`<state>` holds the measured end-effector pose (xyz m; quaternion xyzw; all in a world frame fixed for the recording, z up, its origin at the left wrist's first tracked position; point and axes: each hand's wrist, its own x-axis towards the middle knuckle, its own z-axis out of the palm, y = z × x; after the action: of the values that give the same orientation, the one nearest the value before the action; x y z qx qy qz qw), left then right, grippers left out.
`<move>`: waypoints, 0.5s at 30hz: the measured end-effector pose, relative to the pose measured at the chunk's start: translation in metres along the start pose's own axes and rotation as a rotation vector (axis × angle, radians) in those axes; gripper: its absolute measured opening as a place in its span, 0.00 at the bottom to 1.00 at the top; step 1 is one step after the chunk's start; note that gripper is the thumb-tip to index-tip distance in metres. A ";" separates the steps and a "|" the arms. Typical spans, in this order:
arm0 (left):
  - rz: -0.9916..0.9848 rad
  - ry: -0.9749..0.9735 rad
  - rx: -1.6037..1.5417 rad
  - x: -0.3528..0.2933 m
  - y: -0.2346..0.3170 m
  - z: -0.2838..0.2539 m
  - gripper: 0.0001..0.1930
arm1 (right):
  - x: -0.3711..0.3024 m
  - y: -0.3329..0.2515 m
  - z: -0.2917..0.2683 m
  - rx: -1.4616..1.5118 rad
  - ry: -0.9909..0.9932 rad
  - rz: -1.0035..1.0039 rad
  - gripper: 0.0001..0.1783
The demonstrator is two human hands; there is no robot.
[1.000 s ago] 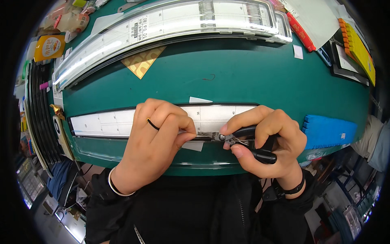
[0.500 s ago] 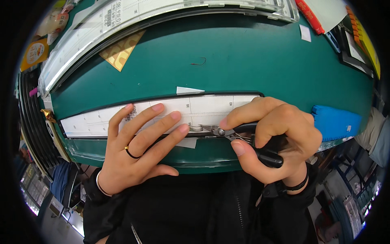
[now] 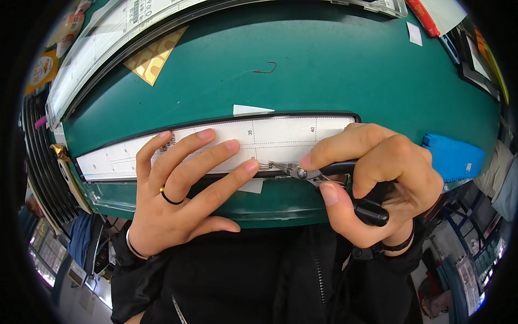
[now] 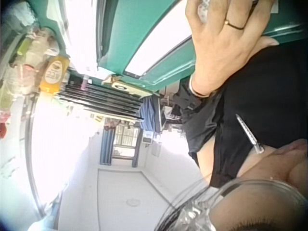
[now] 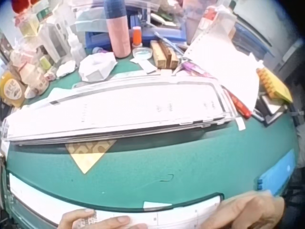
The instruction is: Assembling electronic or mechanical components on a workbench using hand tools.
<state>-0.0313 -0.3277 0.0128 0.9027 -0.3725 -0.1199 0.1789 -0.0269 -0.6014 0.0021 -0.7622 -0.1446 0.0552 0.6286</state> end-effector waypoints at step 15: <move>0.024 -0.014 0.012 0.000 -0.002 -0.002 0.30 | 0.006 0.006 0.001 -0.012 -0.031 -0.094 0.15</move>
<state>-0.0293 -0.3256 0.0137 0.8982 -0.3855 -0.1218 0.1725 -0.0210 -0.6002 -0.0029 -0.7572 -0.1904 0.0365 0.6238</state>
